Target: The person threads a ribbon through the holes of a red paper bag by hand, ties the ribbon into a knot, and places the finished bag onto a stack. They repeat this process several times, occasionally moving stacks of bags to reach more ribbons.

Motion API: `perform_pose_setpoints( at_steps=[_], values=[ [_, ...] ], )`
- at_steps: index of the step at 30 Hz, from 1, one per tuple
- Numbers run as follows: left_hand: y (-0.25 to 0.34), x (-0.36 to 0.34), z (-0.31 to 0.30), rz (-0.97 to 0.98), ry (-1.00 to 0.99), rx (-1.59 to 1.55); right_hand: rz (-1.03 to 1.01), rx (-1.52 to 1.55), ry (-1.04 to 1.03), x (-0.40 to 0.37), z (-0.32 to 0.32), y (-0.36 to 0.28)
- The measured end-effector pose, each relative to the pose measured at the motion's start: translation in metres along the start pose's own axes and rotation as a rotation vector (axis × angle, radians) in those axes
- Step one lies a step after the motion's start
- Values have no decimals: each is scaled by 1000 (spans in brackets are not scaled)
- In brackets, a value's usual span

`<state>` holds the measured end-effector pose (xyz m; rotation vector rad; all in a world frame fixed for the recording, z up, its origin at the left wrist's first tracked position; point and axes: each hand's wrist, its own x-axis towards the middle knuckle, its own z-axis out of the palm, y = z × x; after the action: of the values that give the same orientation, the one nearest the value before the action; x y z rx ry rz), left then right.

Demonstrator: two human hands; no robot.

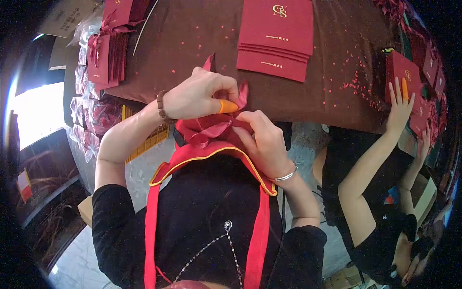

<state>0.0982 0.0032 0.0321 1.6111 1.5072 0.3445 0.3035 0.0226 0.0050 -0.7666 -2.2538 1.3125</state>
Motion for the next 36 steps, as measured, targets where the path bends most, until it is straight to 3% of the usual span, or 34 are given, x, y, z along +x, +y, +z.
perform_pose_setpoints(
  at_steps=[3,5,6,8,11,16,18,20,26,28,30,32,36],
  values=[
    [-4,5,3,-46,58,-188,-26,-1,-7,0,0,1],
    [-5,5,6,-59,241,-133,-70,-12,10,0,0,2],
    [-6,5,11,9,440,184,-35,2,-1,-2,0,2],
    [-10,0,10,87,565,224,-1,18,-10,-2,-1,3],
    [3,-19,-3,247,405,254,42,2,-5,-1,-2,1],
    [15,-27,0,314,327,306,-7,-32,27,2,1,1],
    [10,-24,-3,127,19,246,-15,-31,21,0,1,2],
    [7,-24,-4,145,23,261,-15,-25,22,-2,3,4],
    [-2,-12,-17,14,-284,222,-123,2,67,-1,12,4],
    [-1,-10,-18,40,-221,126,-147,-38,102,-1,14,1],
    [7,-6,-20,-54,-308,158,-161,-36,113,1,16,0],
    [2,-6,-19,3,-239,123,-150,-38,111,1,16,-2],
    [5,0,-22,-82,-348,101,-147,-49,116,1,16,-1]
  ],
)
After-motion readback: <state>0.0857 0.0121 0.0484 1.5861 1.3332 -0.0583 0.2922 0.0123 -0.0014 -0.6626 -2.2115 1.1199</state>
